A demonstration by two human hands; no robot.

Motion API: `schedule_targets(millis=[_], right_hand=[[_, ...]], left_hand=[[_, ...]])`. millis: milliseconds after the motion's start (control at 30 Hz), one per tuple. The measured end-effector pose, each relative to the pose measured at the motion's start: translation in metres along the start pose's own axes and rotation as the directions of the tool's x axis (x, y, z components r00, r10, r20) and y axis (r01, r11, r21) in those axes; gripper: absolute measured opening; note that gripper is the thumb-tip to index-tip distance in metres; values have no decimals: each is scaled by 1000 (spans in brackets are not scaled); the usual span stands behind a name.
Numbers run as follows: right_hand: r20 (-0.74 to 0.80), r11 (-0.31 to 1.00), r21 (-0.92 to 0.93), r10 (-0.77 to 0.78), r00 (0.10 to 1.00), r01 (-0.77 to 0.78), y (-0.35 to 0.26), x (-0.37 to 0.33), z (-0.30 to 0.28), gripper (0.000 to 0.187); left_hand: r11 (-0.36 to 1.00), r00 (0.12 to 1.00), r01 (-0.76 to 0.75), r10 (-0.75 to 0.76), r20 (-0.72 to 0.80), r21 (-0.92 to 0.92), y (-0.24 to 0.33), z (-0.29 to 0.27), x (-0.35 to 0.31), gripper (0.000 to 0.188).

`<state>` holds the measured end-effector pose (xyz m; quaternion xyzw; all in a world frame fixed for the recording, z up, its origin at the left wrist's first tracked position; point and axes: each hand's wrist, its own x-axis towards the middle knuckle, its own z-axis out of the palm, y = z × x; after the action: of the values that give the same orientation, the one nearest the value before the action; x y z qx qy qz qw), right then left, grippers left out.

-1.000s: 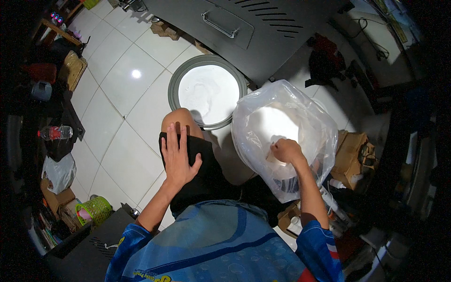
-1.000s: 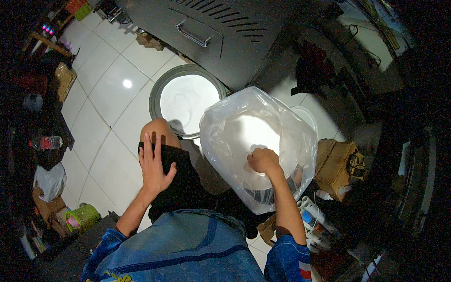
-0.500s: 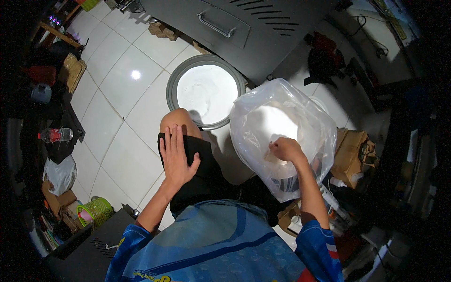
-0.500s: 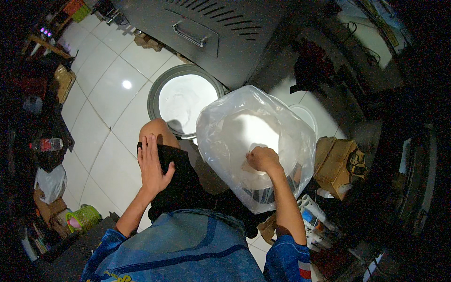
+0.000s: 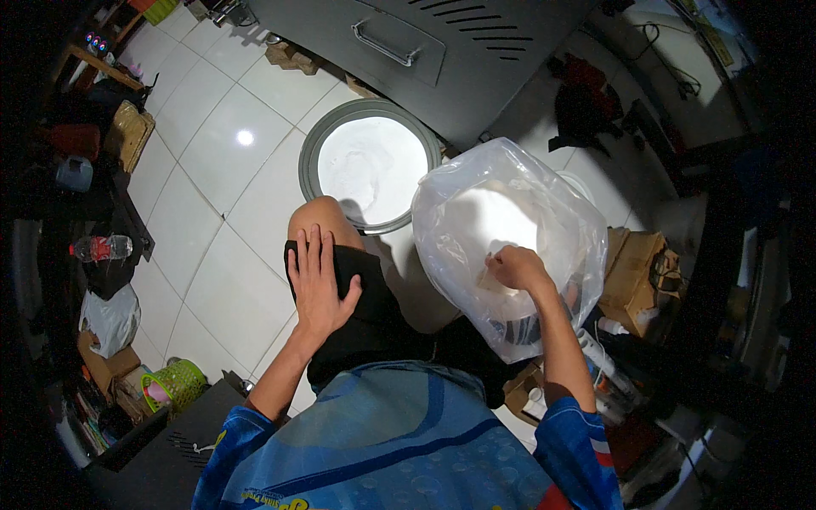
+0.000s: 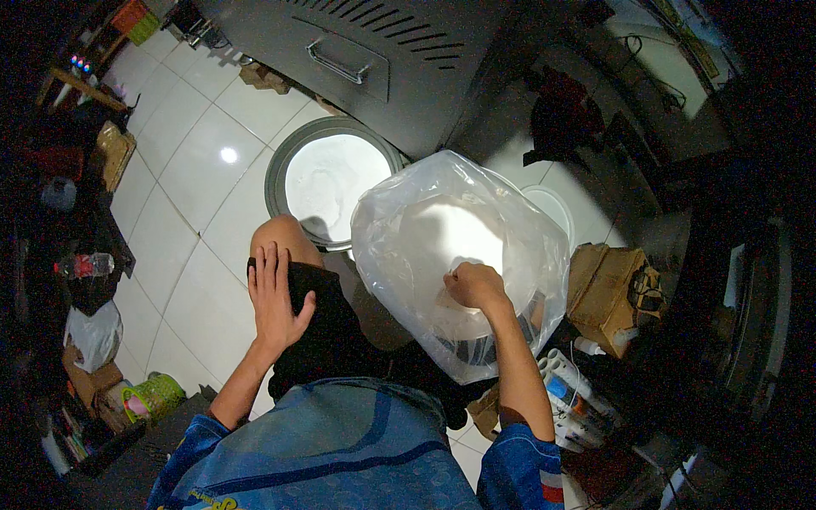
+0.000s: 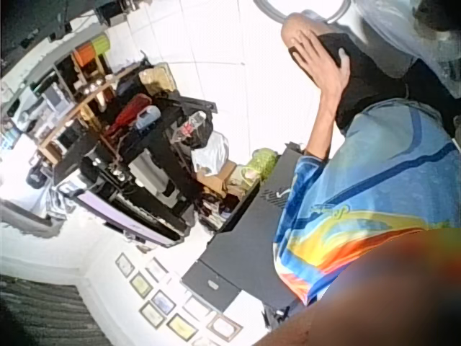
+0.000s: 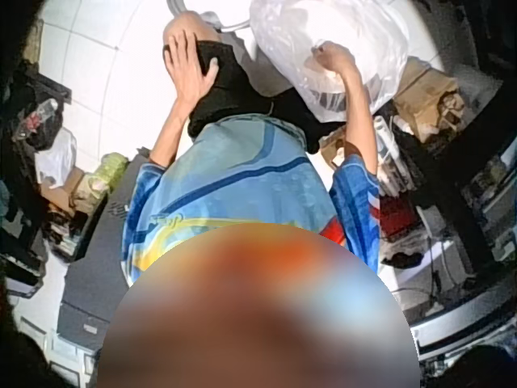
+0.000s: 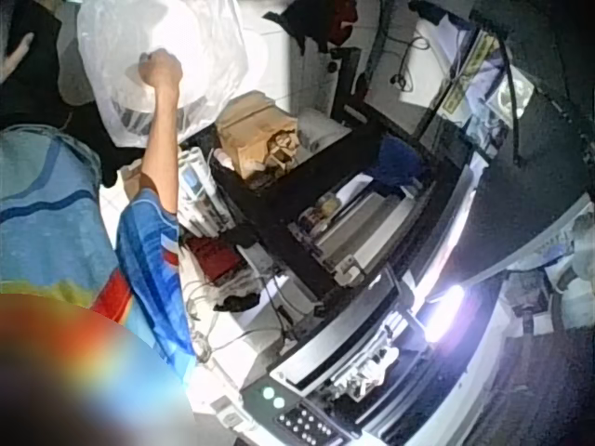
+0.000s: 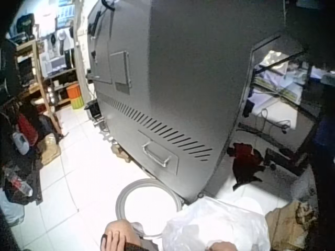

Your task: The person scoops a white powder from a plastic bag using a small cup and pours it into a metal bucket. The person repeats this scooping and pouring action multiple times.

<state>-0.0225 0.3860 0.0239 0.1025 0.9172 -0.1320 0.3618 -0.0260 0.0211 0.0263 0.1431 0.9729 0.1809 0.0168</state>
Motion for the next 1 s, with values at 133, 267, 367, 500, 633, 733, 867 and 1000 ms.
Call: schedule_targets(millis=[133,267,367,500,633,733,867,1000], right_hand=[[-24,1000,5,-3,1000,4,1,-1,1,39],[-21,1000,-12,-4,1000,4,2,0,3,40],[-41,1000,-19,-2,999,1,0,0,4,40],[-39,1000,-2,15,999,-15,-2,-3,-2,42],[-287,993,90,100,953,-78,0,4,-16,46],[-479,979,145,195,856,-142,2,29,-26,49],[-576,985,130,170,800,-116,-7,80,-13,47],[-517,994,-66,-113,849,92,-25,102,19,46]], left_hand=[[1000,1000,-7,7,-15,-6,-1,1,0,87],[1000,1000,-13,13,-14,4,-2,2,0,87],[1000,1000,-9,9,-3,2,-2,2,-1,88],[1000,1000,6,-6,4,11,-1,2,0,90],[1000,1000,-2,3,-13,4,0,2,1,86],[1000,1000,1,-1,-10,-2,0,1,0,86],[1000,1000,-3,3,-16,-7,1,2,-2,88],[1000,999,-16,16,-28,2,1,3,-3,87]])
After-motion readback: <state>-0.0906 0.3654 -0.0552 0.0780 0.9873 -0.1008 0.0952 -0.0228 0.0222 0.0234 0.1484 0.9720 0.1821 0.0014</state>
